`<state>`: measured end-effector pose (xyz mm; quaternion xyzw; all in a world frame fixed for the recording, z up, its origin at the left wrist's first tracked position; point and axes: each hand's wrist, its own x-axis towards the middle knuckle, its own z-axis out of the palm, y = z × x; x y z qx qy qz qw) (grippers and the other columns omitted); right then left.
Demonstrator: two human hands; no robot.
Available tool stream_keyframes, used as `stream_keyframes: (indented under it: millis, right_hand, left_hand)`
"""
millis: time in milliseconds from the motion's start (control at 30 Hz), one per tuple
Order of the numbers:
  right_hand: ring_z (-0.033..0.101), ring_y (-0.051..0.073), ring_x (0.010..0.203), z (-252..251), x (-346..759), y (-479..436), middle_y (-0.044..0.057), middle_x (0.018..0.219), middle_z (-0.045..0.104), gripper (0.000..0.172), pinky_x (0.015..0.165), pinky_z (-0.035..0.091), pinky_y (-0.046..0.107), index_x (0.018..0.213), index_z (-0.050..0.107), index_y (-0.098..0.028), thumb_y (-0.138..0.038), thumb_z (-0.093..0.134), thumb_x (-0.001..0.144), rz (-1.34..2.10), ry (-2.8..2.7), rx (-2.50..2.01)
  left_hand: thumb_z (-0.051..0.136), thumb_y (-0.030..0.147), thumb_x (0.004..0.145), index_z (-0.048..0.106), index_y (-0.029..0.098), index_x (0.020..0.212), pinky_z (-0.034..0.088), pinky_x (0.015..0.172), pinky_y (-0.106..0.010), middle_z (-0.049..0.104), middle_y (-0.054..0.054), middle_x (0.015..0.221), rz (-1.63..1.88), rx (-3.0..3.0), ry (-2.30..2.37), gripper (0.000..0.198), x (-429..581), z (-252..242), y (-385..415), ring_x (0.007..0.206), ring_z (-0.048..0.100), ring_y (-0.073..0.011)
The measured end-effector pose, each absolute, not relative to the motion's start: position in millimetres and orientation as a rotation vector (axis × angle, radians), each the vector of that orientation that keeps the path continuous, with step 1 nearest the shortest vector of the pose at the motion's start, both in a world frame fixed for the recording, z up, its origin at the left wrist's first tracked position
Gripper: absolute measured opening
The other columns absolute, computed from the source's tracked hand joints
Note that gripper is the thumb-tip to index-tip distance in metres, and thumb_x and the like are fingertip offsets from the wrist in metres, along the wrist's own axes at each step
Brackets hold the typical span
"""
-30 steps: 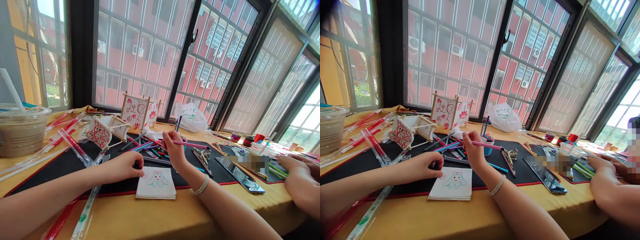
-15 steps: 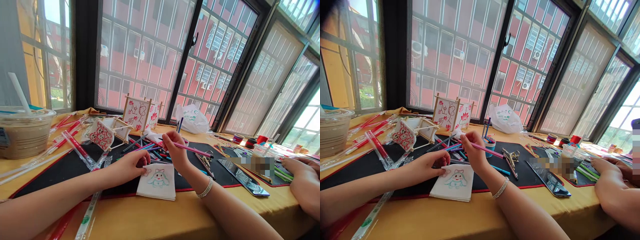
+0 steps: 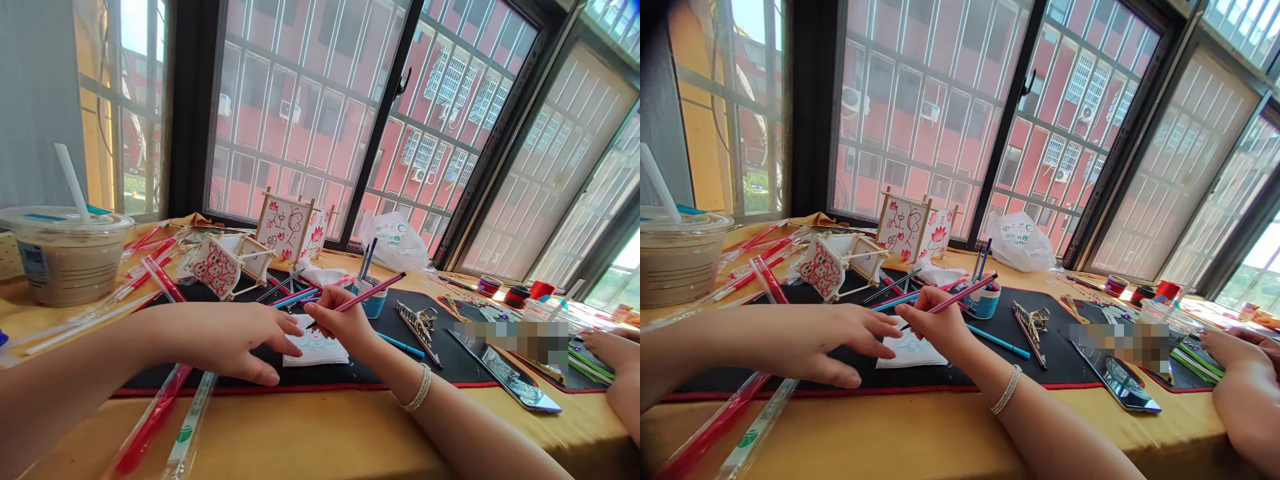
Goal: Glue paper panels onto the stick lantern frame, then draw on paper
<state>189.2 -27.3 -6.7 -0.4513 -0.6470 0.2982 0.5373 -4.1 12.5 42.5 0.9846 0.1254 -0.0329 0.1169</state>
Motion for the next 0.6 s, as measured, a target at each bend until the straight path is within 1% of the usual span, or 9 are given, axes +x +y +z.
stream_keyframes:
  millis: [100, 167, 233, 333, 433, 600]
  right_hand:
    - [0.032, 0.004, 0.040, -16, 186, -24, -0.009, 0.041, 0.037, 0.037, 0.041, 0.026, 0.019, 0.048, 0.033, -0.020, -0.031, 0.064, 0.066, 0.634, -1.634, -1.158]
    - [0.031, 0.005, 0.043, -23, 185, -21, -0.008, 0.043, 0.035, 0.031, 0.042, 0.027, 0.018, 0.047, 0.033, -0.020, -0.023, 0.058, 0.066, 0.615, -1.697, -1.204]
    - [0.030, 0.005, 0.045, -29, 186, -20, -0.008, 0.044, 0.033, 0.027, 0.042, 0.025, 0.018, 0.048, 0.033, -0.019, -0.020, 0.053, 0.066, 0.594, -1.753, -1.228]
    - [0.028, 0.006, 0.047, -33, 186, -19, -0.007, 0.046, 0.033, 0.026, 0.043, 0.022, 0.019, 0.048, 0.032, -0.019, -0.020, 0.052, 0.066, 0.499, -1.815, -1.230]
    - [0.026, 0.006, 0.048, -32, 185, -20, -0.007, 0.046, 0.031, 0.027, 0.043, 0.021, 0.020, 0.048, 0.031, -0.019, -0.022, 0.051, 0.066, 0.450, -1.844, -1.226]
    - [0.025, 0.006, 0.048, -29, 183, -21, -0.007, 0.046, 0.031, 0.026, 0.044, 0.020, 0.019, 0.047, 0.032, -0.019, -0.023, 0.051, 0.065, 0.429, -1.884, -1.218]
  left_hand:
    - [0.065, 0.034, 0.074, 0.046, 0.035, 0.131, 0.033, 0.106, -0.040, 0.039, -0.001, 0.144, -0.288, 2.833, 0.476, 0.061, -8, 45, 3, 0.127, 0.042, -0.0282]
    - [0.068, 0.032, 0.071, 0.038, 0.032, 0.136, 0.034, 0.106, -0.039, 0.035, -0.002, 0.145, -0.321, 2.838, 0.521, 0.072, -8, 43, 0, 0.128, 0.041, -0.0281]
    - [0.069, 0.034, 0.069, 0.034, 0.029, 0.138, 0.035, 0.105, -0.037, 0.031, -0.003, 0.147, -0.335, 2.858, 0.522, 0.077, -8, 41, 0, 0.129, 0.040, -0.0285]
    - [0.069, 0.036, 0.067, 0.036, 0.033, 0.137, 0.037, 0.103, -0.037, 0.029, -0.001, 0.148, -0.335, 2.867, 0.507, 0.077, -9, 39, 1, 0.126, 0.043, -0.0299]
    - [0.070, 0.036, 0.067, 0.040, 0.038, 0.134, 0.039, 0.102, -0.039, 0.030, 0.001, 0.148, -0.330, 2.862, 0.510, 0.074, -9, 38, 3, 0.123, 0.047, -0.0306]
    - [0.070, 0.039, 0.066, 0.045, 0.039, 0.131, 0.043, 0.098, -0.036, 0.033, 0.001, 0.147, -0.334, 2.870, 0.503, 0.069, -8, 38, 5, 0.119, 0.051, -0.0300]
